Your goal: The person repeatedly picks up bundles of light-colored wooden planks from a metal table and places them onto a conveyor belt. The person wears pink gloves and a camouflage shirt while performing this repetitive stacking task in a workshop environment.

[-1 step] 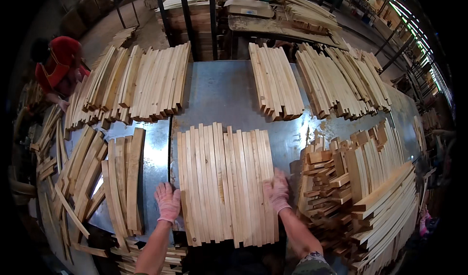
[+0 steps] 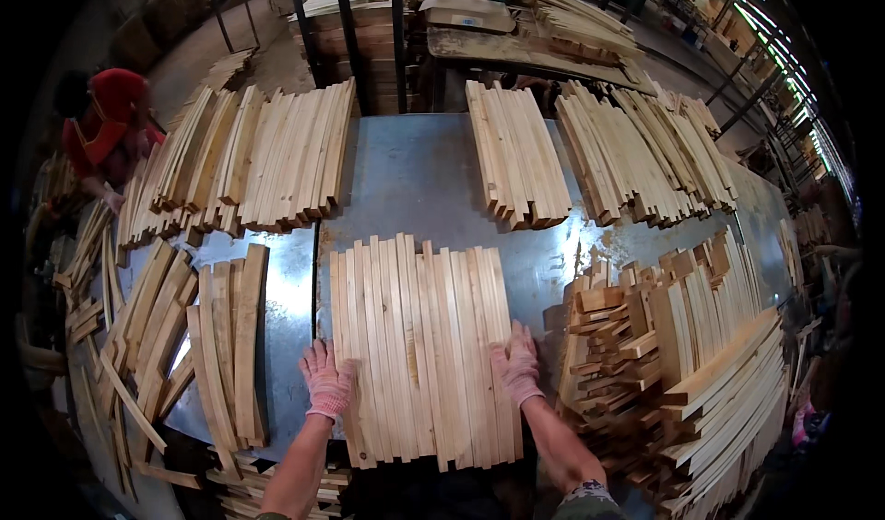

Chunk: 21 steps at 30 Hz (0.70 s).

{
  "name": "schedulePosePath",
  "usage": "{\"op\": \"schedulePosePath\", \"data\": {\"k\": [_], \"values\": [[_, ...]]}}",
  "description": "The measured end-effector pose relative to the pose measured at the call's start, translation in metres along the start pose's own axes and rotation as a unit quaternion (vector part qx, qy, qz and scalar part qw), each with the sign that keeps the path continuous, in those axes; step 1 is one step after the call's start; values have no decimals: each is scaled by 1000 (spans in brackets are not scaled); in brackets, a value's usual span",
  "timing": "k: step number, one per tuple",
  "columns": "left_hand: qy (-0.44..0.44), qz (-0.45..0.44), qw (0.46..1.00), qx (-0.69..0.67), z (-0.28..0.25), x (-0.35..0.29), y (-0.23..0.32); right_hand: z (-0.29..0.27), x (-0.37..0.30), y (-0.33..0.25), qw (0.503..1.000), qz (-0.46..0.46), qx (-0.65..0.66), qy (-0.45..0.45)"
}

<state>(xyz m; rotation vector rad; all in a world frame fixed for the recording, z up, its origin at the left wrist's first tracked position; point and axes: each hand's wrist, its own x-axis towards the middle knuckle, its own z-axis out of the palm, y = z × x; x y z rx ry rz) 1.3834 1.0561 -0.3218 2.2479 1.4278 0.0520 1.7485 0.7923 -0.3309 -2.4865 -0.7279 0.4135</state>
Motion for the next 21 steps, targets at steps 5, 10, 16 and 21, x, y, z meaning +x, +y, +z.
{"op": "schedulePosePath", "data": {"k": [5,10,16,21], "values": [[-80,-46,992,-90,-36,-1,49,-13,-3,-22,976,61,202,-49],[-80,-188,808,-553,-22,-4,52,-21,11,-40,900,148,393,-115],[-192,-258,774,-546,-33,19,52,-28,31,-51,857,224,434,-164],[-204,-247,696,-643,-45,-4,52,-46,25,-58,822,229,478,-208]]}}
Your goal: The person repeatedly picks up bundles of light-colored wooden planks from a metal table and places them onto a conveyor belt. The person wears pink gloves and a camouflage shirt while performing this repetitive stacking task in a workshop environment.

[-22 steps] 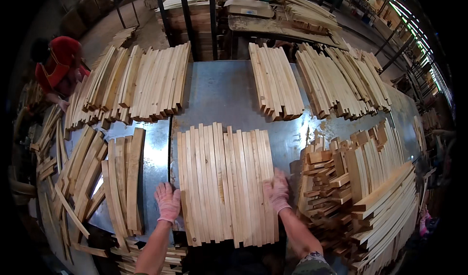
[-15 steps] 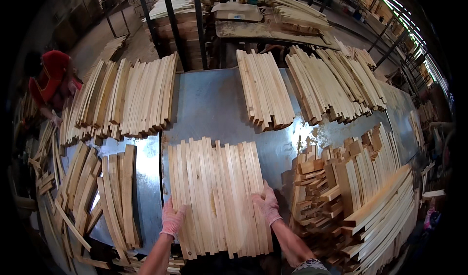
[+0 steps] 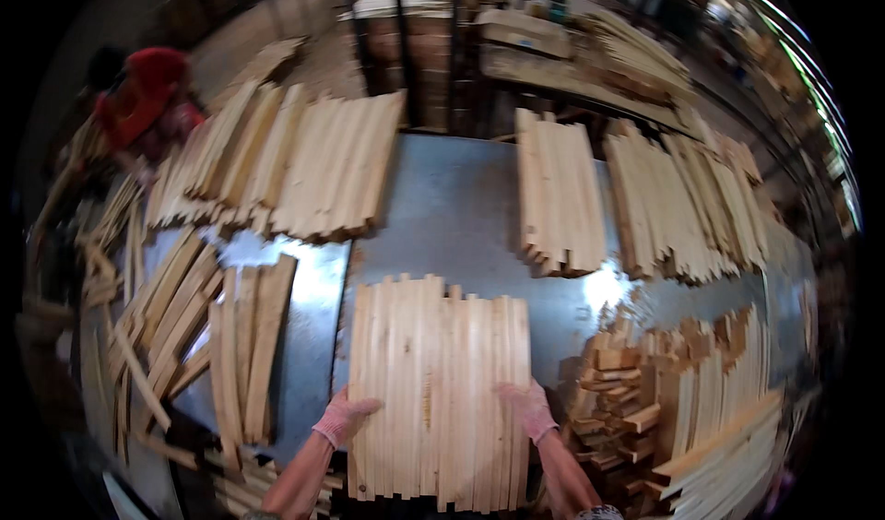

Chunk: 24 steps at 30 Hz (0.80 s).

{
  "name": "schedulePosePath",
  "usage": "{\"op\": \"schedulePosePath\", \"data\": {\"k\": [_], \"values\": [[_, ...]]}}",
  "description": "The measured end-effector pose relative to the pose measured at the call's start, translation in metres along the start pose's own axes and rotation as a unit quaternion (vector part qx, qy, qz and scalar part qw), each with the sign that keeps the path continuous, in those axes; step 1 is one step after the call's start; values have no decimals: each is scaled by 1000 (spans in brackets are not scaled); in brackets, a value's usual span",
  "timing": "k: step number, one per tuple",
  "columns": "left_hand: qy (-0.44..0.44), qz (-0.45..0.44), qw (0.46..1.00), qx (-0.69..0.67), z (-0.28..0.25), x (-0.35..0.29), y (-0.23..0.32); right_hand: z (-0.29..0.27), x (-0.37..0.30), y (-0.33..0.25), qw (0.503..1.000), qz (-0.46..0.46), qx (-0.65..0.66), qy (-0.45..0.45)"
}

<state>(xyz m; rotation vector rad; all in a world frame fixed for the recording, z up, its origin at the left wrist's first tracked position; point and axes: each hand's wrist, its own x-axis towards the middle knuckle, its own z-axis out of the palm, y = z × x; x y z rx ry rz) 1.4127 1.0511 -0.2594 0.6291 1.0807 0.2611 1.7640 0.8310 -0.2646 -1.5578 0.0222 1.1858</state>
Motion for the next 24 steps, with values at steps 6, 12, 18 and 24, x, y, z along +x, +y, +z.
{"op": "schedulePosePath", "data": {"k": [6,12,18,24], "values": [[67,62,996,12,-16,-83,8,6,-13,4,996,-52,-47,-61],[144,193,970,-17,-68,-208,-6,107,-70,-39,976,-91,-126,-151],[244,332,904,-113,-141,-393,-79,262,-204,-33,908,-140,-141,-369],[401,364,818,-195,-202,-596,-199,374,-377,51,807,-177,-230,-514]]}}
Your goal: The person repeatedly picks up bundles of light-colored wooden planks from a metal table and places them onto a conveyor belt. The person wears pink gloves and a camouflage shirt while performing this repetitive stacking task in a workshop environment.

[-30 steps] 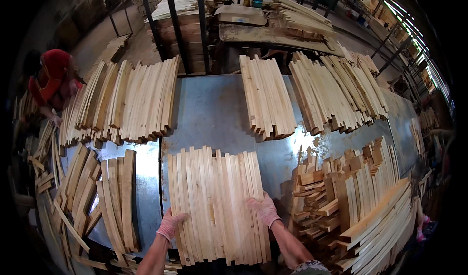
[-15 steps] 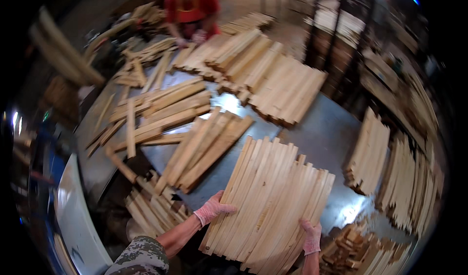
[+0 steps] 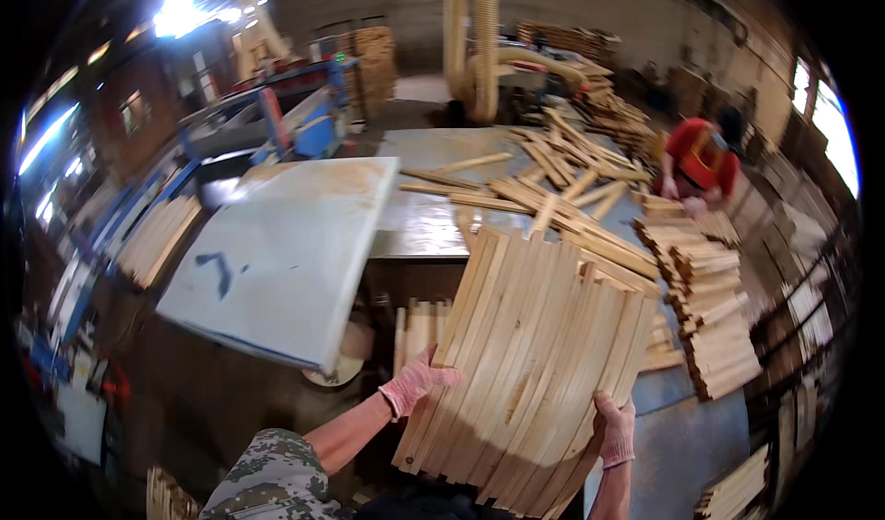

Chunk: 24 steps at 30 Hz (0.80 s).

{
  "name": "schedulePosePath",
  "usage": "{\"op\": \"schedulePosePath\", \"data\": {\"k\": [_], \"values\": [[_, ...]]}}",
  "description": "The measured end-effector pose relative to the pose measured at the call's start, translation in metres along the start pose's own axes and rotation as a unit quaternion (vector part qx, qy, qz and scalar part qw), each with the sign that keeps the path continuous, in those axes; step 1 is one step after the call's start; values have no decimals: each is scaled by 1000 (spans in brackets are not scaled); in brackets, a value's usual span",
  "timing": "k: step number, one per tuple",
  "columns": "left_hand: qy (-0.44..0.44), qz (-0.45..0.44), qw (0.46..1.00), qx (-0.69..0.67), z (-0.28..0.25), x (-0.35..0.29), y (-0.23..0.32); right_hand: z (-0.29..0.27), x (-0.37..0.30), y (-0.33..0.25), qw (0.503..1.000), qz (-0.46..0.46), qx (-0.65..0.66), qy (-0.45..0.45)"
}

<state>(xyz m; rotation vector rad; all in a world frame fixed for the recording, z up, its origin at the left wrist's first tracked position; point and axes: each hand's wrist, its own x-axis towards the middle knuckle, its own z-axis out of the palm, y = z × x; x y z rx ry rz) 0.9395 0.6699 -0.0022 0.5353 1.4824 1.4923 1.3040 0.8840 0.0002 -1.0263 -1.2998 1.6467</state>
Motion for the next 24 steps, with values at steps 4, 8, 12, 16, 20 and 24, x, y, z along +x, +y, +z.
{"op": "schedulePosePath", "data": {"k": [4,8,12,16,20,24], "values": [[68,1,993,-101,-158,-83,36,172,13,17,989,54,30,-137],[151,32,978,-140,-294,-154,34,336,-2,34,951,137,-13,-277],[222,2,963,-153,-418,-203,13,472,-34,58,920,165,-34,-353],[286,-68,951,-95,-487,-227,15,556,-55,83,903,195,-93,-371],[299,-41,952,-57,-542,-214,23,605,-54,121,919,195,-77,-333],[308,-89,939,123,-605,-174,44,652,-47,135,931,179,-35,-316]]}}
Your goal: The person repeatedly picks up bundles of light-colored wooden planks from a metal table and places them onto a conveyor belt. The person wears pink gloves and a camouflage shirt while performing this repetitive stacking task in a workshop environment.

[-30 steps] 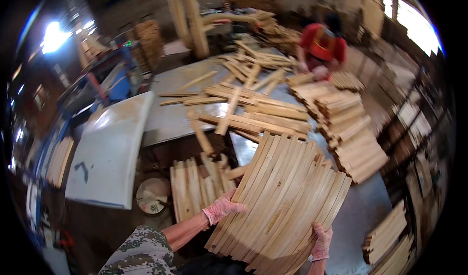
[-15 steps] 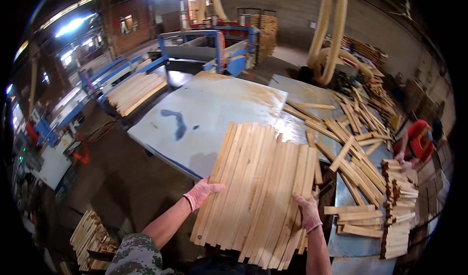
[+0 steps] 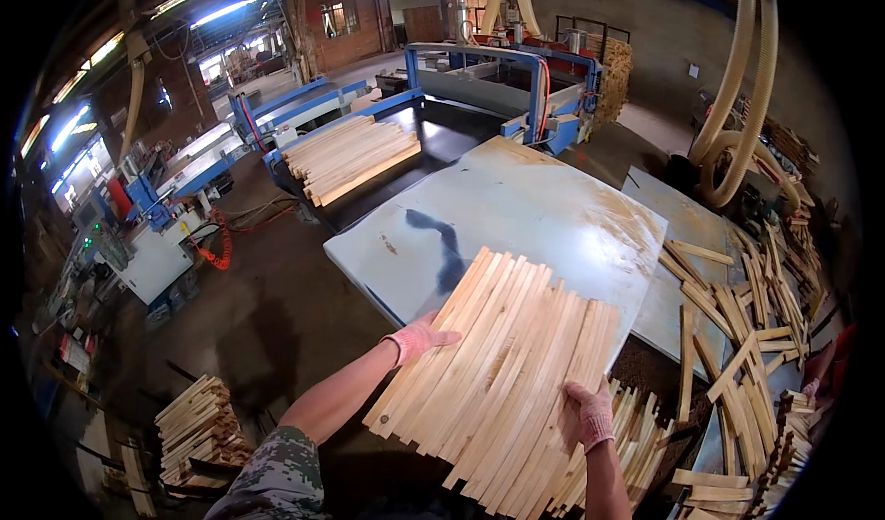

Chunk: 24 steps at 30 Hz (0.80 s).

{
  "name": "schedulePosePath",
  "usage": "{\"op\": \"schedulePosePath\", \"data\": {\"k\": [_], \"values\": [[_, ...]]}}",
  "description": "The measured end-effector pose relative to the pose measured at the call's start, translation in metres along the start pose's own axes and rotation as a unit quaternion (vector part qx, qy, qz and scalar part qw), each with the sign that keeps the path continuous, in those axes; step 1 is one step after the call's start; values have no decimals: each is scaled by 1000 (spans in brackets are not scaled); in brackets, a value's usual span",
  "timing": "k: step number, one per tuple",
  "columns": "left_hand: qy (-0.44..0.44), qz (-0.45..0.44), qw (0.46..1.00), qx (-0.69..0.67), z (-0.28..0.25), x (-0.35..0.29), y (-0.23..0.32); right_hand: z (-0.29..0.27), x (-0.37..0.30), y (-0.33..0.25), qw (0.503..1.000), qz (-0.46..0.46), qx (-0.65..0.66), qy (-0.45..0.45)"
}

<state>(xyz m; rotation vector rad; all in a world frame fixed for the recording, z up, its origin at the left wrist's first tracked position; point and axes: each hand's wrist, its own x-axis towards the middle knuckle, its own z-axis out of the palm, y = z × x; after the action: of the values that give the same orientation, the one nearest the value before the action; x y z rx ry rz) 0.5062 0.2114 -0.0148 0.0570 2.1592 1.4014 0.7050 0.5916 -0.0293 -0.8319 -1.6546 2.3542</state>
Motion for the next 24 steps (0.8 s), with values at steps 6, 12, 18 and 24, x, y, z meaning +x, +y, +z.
{"op": "schedulePosePath", "data": {"k": [6,12,18,24], "values": [[-30,4,942,334,-54,85,103,54,64,-13,996,-63,-5,65],[48,-4,920,390,-128,198,127,163,146,-23,995,-60,39,73],[123,62,881,452,-221,230,117,316,239,-31,992,-71,93,56],[158,86,842,508,-356,313,89,472,323,-16,991,-67,100,49]]}}
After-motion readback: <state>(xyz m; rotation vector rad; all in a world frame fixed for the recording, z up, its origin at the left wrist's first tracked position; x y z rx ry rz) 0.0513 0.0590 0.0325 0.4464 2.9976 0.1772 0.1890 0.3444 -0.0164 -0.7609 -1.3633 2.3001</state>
